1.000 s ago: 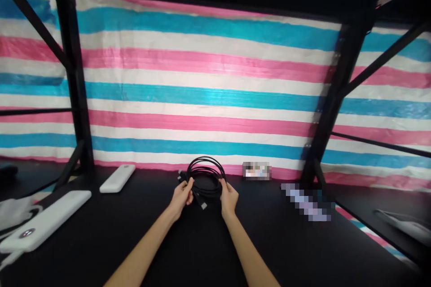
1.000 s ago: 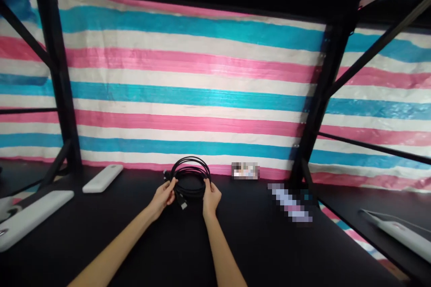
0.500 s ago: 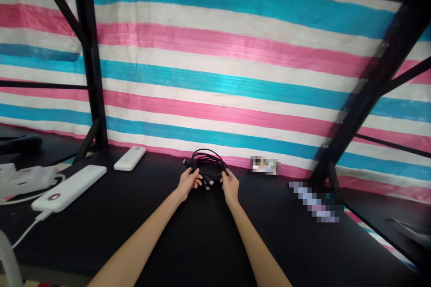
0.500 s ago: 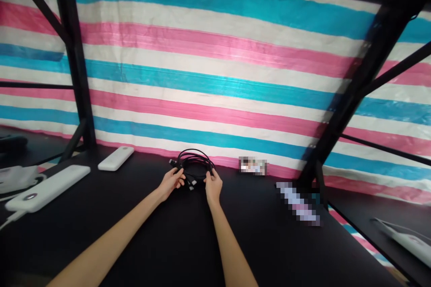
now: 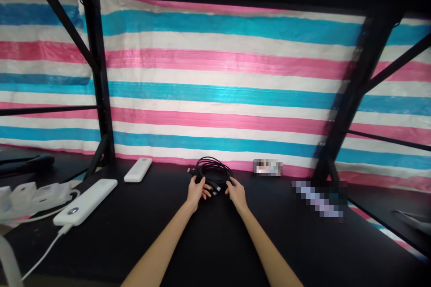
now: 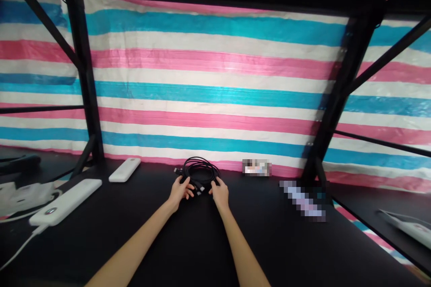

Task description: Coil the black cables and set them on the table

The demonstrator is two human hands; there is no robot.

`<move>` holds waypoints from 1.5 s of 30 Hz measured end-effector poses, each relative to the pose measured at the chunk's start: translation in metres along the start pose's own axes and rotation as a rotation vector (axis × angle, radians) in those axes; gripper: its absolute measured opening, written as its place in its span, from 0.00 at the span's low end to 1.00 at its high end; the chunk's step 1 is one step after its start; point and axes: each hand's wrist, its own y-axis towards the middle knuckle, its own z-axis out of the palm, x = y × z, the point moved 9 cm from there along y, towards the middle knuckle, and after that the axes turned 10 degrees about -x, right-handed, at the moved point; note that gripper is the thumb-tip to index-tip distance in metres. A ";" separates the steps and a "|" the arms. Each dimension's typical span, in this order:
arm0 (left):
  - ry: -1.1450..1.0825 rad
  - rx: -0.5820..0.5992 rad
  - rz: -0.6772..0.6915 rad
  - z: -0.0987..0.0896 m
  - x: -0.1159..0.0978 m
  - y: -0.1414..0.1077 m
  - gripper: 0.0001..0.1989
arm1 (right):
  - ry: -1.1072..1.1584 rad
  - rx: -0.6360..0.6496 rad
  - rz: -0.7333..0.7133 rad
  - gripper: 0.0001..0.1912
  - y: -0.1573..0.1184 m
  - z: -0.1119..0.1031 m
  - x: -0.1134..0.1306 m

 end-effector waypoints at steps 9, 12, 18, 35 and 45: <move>0.004 -0.119 -0.047 -0.007 0.006 0.003 0.28 | 0.063 0.071 0.126 0.30 0.008 0.004 -0.002; 0.013 -0.147 -0.032 -0.009 0.005 0.003 0.31 | 0.028 0.079 0.115 0.28 0.009 0.005 -0.001; 0.054 -0.134 0.077 -0.007 -0.003 -0.002 0.32 | 0.009 0.095 0.054 0.17 0.007 0.010 0.002; 0.178 0.167 0.156 0.018 -0.010 -0.011 0.42 | 0.031 -0.055 0.025 0.19 0.011 -0.005 0.000; 0.289 0.292 0.082 0.025 0.005 -0.008 0.44 | -0.104 -0.022 -0.015 0.14 0.013 -0.013 -0.001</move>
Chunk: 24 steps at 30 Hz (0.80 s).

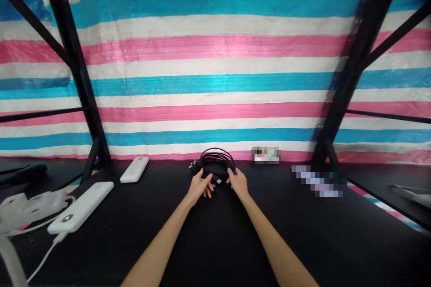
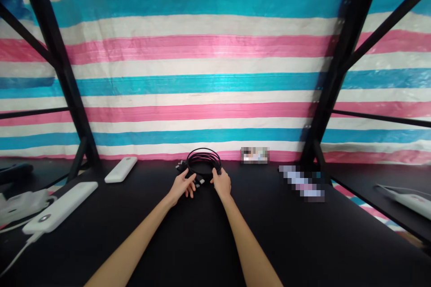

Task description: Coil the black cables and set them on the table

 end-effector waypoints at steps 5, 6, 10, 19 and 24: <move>-0.019 0.026 0.048 0.003 -0.006 -0.005 0.44 | -0.002 0.012 -0.011 0.14 0.000 0.001 0.001; -0.020 0.027 0.050 0.004 -0.007 -0.006 0.44 | 0.003 0.011 -0.008 0.14 0.000 0.002 0.000; -0.014 0.003 0.000 0.005 -0.003 -0.007 0.44 | 0.016 0.015 0.003 0.14 0.000 0.003 -0.002; -0.114 -0.031 -0.114 0.000 0.002 -0.001 0.38 | 0.078 -0.028 0.053 0.19 0.000 0.002 -0.003; -0.436 -0.074 -0.249 -0.005 0.003 -0.001 0.20 | 0.126 -0.011 0.079 0.16 -0.001 0.006 -0.004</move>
